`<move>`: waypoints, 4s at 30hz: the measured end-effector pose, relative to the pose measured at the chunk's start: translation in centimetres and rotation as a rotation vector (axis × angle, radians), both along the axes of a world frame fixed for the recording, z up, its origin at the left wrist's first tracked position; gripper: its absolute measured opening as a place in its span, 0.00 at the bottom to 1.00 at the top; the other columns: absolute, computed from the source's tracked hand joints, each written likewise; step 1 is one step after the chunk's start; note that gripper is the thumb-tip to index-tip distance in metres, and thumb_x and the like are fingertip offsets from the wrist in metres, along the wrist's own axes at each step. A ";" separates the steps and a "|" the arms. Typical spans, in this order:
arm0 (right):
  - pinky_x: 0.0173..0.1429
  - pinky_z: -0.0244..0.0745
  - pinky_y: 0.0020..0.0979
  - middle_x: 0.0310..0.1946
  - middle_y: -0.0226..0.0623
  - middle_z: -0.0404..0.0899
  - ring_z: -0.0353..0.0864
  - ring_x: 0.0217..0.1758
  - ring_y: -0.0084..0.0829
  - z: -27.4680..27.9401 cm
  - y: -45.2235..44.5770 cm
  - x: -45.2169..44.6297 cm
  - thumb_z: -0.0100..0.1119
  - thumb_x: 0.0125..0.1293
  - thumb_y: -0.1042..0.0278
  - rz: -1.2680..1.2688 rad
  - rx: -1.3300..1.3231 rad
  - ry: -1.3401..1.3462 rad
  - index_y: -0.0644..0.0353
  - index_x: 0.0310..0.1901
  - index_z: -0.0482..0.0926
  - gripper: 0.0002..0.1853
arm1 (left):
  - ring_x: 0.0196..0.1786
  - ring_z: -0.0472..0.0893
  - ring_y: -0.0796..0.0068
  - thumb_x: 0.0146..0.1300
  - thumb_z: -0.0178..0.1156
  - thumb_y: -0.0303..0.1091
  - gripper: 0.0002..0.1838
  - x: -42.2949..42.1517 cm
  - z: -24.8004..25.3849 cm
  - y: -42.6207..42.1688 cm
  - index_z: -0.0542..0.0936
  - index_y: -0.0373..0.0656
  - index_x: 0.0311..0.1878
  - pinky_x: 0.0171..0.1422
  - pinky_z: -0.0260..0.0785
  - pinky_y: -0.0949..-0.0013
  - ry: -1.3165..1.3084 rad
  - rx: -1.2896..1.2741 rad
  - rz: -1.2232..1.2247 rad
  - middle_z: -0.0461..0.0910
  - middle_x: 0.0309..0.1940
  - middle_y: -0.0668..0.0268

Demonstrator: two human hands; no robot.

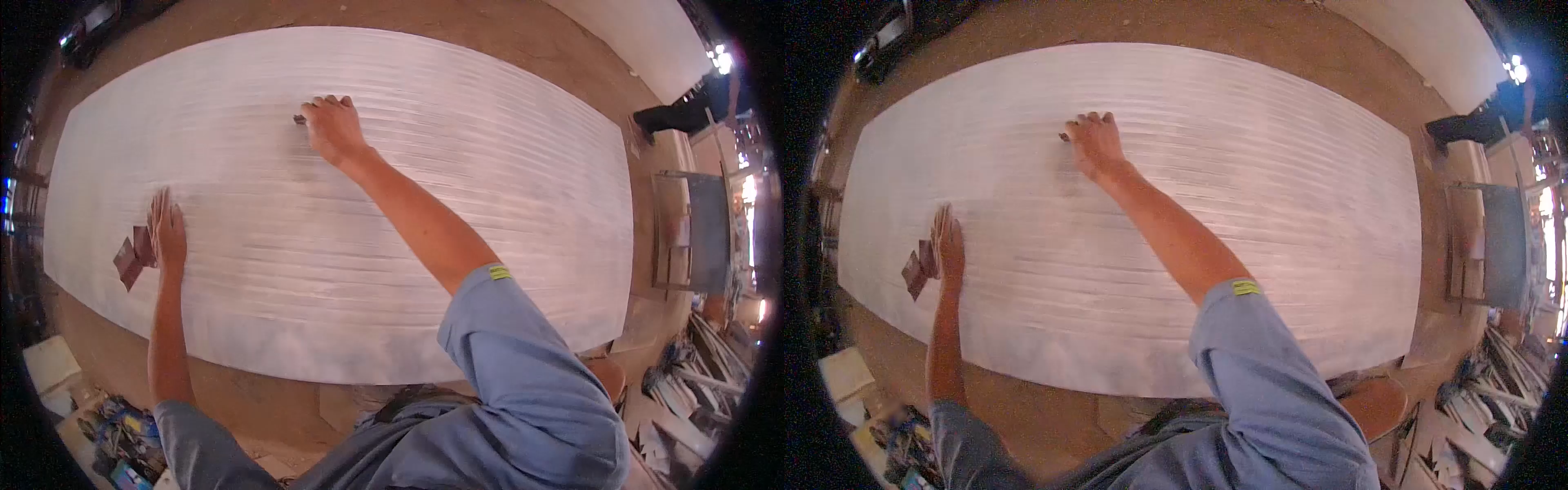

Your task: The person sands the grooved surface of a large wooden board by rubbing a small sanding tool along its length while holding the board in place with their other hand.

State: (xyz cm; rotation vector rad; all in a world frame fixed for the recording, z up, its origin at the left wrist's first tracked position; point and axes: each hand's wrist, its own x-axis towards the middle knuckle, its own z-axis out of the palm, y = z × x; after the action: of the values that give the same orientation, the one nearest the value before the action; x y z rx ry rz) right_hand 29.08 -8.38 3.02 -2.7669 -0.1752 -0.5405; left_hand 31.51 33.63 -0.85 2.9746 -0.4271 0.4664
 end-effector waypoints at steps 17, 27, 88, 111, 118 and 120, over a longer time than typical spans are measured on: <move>0.66 0.63 0.47 0.52 0.45 0.80 0.74 0.60 0.46 -3.0 -14.7 -8.0 0.56 0.56 0.77 -0.167 -0.080 -0.112 0.58 0.48 0.82 0.17 | 0.76 0.56 0.55 0.75 0.44 0.39 0.25 -0.6 0.9 -1.2 0.62 0.47 0.73 0.79 0.45 0.55 0.034 -0.008 0.042 0.60 0.73 0.56; 0.65 0.64 0.44 0.47 0.44 0.82 0.75 0.57 0.43 -1.4 -19.8 -10.6 0.51 0.55 0.79 -0.151 -0.120 -0.015 0.56 0.46 0.84 0.18 | 0.75 0.57 0.53 0.76 0.43 0.40 0.25 -0.2 0.1 -0.4 0.63 0.46 0.73 0.78 0.46 0.55 0.007 0.009 0.001 0.62 0.72 0.54; 0.62 0.67 0.43 0.47 0.37 0.80 0.75 0.56 0.39 0.3 -10.5 -0.8 0.55 0.58 0.76 -0.007 -0.170 0.150 0.55 0.49 0.81 0.17 | 0.75 0.58 0.56 0.75 0.43 0.39 0.25 -0.3 0.7 -0.6 0.63 0.48 0.73 0.78 0.46 0.56 0.005 -0.001 -0.014 0.61 0.73 0.56; 0.58 0.68 0.48 0.46 0.37 0.80 0.76 0.55 0.40 -0.4 -1.4 4.8 0.54 0.62 0.70 0.012 -0.197 0.039 0.53 0.45 0.81 0.11 | 0.76 0.57 0.58 0.75 0.44 0.40 0.25 -0.3 0.7 -0.8 0.64 0.48 0.73 0.79 0.45 0.55 0.017 -0.018 0.010 0.63 0.72 0.60; 0.61 0.68 0.47 0.46 0.43 0.83 0.79 0.53 0.44 -1.3 -20.5 -4.8 0.51 0.57 0.76 -0.140 -0.170 0.084 0.55 0.46 0.83 0.16 | 0.76 0.57 0.55 0.75 0.43 0.40 0.25 -0.2 0.3 -0.3 0.62 0.47 0.73 0.79 0.44 0.54 0.008 -0.005 -0.016 0.63 0.72 0.56; 0.67 0.64 0.46 0.55 0.43 0.79 0.74 0.62 0.44 -4.1 -32.9 -12.8 0.54 0.56 0.77 -0.291 -0.269 0.002 0.55 0.53 0.80 0.21 | 0.76 0.57 0.55 0.75 0.43 0.40 0.25 -0.6 0.7 -1.0 0.62 0.47 0.73 0.80 0.44 0.54 0.022 -0.001 0.006 0.63 0.72 0.56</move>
State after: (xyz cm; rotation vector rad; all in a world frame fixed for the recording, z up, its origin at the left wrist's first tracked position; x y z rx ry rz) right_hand 16.31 -41.29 -1.07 -3.0774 0.1723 -0.6255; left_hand 30.94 32.62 -0.12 2.9776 -0.4162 0.4345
